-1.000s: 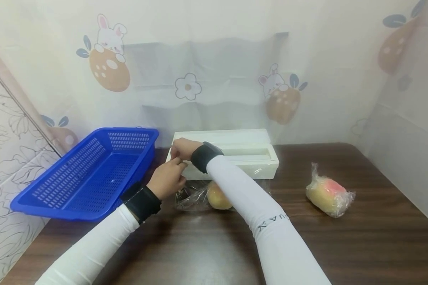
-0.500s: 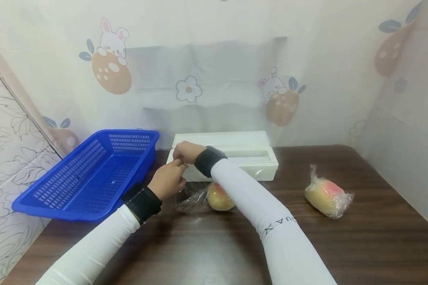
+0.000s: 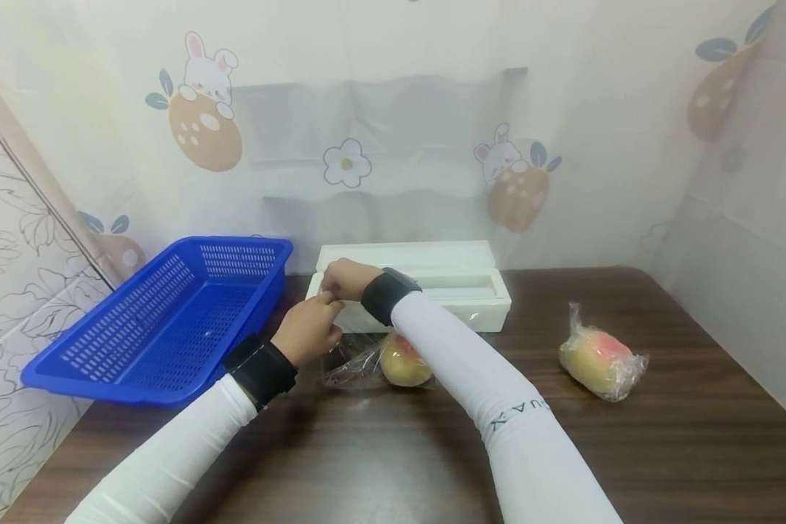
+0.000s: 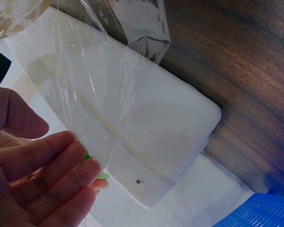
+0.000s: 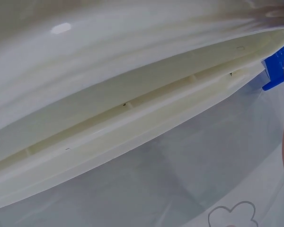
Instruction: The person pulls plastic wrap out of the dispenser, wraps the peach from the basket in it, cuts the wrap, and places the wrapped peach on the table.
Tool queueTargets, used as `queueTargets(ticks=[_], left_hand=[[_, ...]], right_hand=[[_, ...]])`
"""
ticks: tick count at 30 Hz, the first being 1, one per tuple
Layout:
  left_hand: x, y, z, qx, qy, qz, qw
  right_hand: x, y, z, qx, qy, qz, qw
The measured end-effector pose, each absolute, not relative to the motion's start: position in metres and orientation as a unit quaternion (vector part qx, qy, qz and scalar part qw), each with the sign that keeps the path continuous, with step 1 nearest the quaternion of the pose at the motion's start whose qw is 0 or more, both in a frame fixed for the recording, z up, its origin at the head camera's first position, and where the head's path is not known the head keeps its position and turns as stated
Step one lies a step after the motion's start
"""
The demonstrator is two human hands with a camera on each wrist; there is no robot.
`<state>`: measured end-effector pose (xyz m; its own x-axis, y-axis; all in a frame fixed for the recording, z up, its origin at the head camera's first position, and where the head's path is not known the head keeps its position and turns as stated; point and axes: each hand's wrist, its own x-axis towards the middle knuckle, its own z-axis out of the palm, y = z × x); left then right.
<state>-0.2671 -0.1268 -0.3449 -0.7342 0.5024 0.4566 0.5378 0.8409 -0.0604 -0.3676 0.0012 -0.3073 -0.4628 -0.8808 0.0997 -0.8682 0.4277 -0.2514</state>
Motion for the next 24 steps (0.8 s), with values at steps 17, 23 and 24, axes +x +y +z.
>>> queueTargets(ticks=[17, 23, 24], left_hand=[[-0.264, -0.129, -0.345, -0.276, -0.931, -0.047, 0.232], [-0.266, -0.127, -0.344, -0.273, -0.933, -0.046, 0.228], [-0.266, -0.127, -0.343, -0.273, -0.934, -0.048, 0.225]], right_hand=[[-0.359, 0.015, -0.304, -0.518, 0.845, -0.13, 0.021], [-0.355, 0.021, -0.301, -0.519, 0.845, -0.125, 0.012], [-0.355, 0.022, -0.302, -0.521, 0.844, -0.125, 0.009]])
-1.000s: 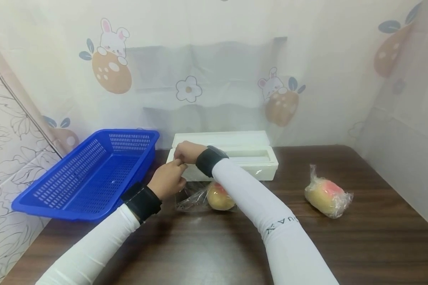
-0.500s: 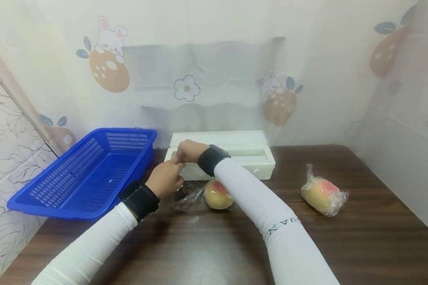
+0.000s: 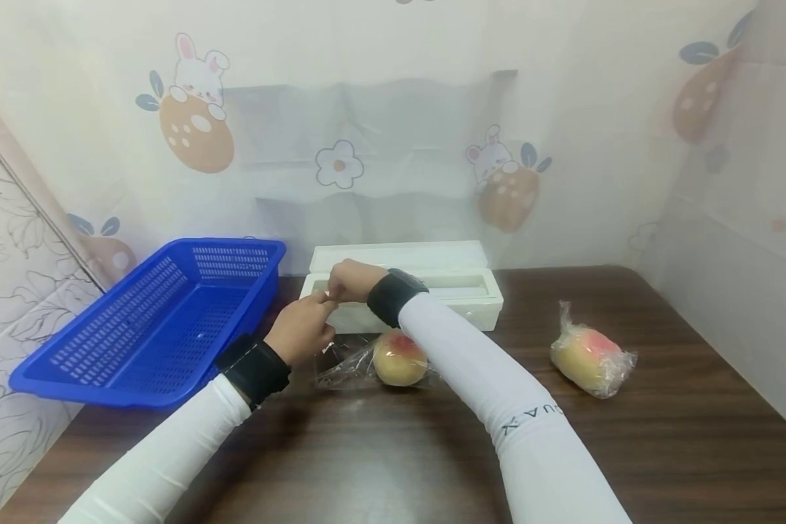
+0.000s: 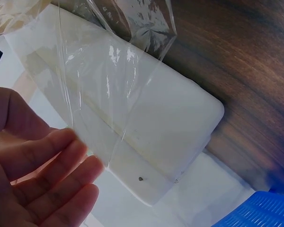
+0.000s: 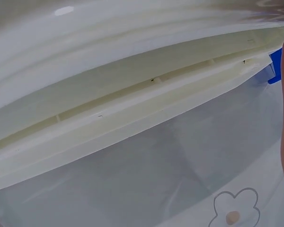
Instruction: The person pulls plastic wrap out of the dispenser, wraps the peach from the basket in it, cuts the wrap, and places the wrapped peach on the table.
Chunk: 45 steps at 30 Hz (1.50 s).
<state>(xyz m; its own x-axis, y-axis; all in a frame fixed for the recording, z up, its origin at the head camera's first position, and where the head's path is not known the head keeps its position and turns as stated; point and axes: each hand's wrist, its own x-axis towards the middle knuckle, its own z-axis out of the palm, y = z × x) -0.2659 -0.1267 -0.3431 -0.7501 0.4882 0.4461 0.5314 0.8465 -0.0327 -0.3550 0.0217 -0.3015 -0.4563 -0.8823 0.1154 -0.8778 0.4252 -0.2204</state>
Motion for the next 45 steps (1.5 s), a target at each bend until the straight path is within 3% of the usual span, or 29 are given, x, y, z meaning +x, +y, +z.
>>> queueTargets(ticks=[20, 45], left_hand=[[-0.265, -0.124, -0.338, -0.262, -0.943, -0.034, 0.203], [-0.266, -0.121, -0.337, -0.26, -0.944, -0.039, 0.2]], right_hand=[[-0.351, 0.033, -0.301, -0.53, 0.839, -0.123, 0.007], [-0.345, 0.097, -0.302, -0.517, 0.846, -0.13, -0.004]])
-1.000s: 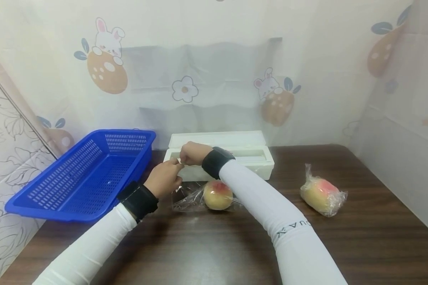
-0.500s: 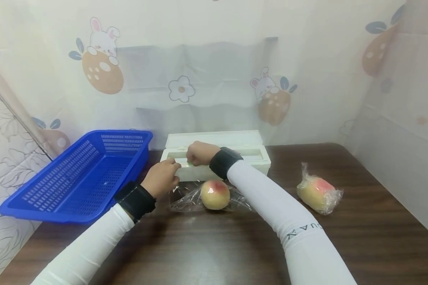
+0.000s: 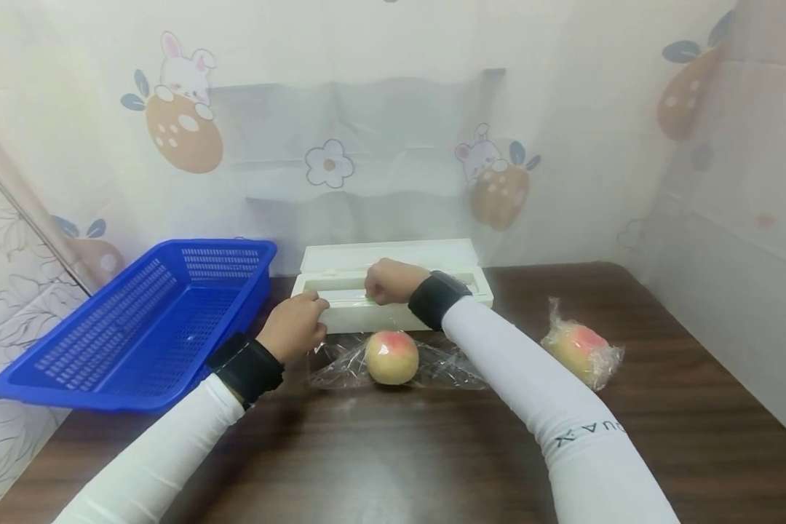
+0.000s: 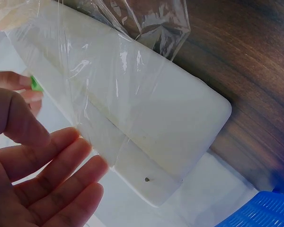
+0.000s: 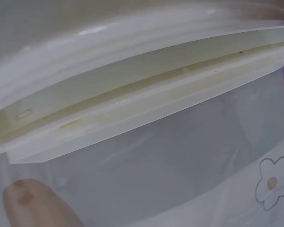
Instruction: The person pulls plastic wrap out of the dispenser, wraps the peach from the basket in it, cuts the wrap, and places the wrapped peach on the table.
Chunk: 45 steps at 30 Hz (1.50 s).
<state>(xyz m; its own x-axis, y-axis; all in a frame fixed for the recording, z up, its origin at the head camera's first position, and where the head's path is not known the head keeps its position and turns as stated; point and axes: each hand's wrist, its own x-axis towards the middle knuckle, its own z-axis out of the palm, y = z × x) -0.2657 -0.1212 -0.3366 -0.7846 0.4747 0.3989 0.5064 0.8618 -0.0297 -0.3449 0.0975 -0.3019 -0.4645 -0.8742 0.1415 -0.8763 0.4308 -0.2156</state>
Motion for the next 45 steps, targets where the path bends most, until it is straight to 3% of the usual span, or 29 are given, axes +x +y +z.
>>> queueTargets(ticks=[45], left_hand=[[-0.267, -0.12, -0.334, -0.253, -0.947, -0.041, 0.192]], right_hand=[[-0.334, 0.178, -0.302, 0.503, -0.856, 0.12, 0.024]])
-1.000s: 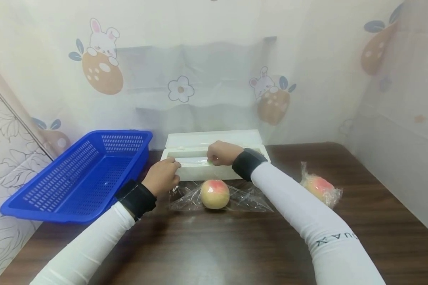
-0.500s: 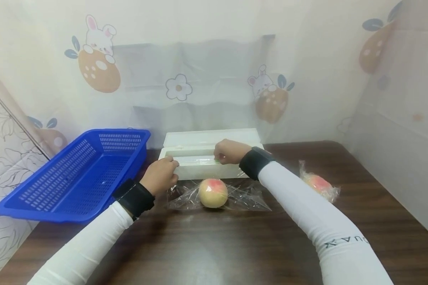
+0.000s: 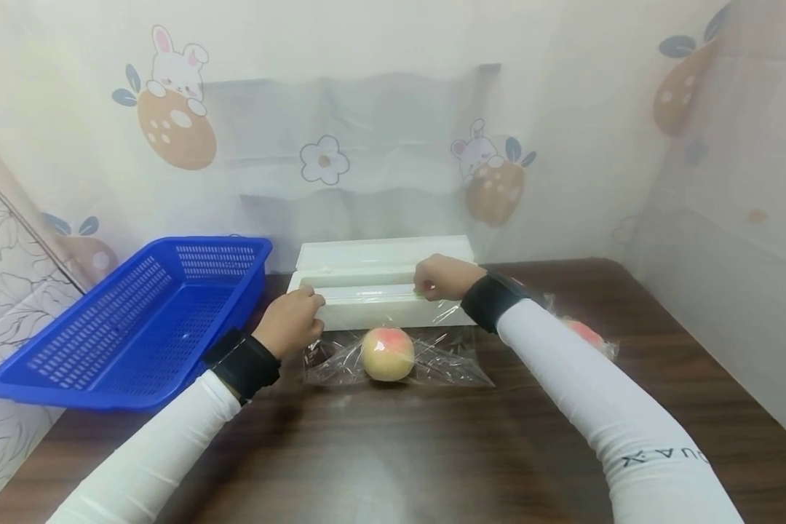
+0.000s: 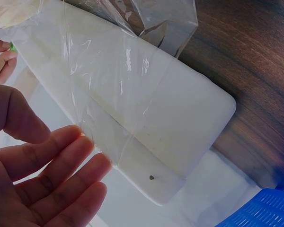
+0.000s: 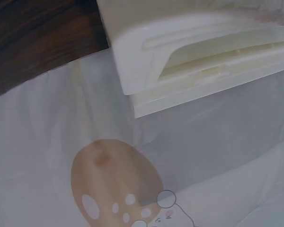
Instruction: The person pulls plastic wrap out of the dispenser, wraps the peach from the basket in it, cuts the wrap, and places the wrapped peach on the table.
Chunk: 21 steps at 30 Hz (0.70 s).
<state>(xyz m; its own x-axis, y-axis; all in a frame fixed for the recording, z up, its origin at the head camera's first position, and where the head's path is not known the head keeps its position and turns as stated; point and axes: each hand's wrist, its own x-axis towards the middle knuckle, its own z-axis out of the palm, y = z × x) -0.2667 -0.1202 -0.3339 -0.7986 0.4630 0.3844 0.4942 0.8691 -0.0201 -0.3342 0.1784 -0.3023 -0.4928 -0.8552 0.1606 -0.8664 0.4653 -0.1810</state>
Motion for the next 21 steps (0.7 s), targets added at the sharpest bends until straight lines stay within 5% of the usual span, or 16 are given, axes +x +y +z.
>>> queueTargets(ticks=[21], left_hand=[[-0.267, -0.12, -0.334, -0.26, -0.944, -0.041, 0.2]], right_hand=[[-0.332, 0.193, -0.302, 0.515, -0.848, 0.114, 0.049]])
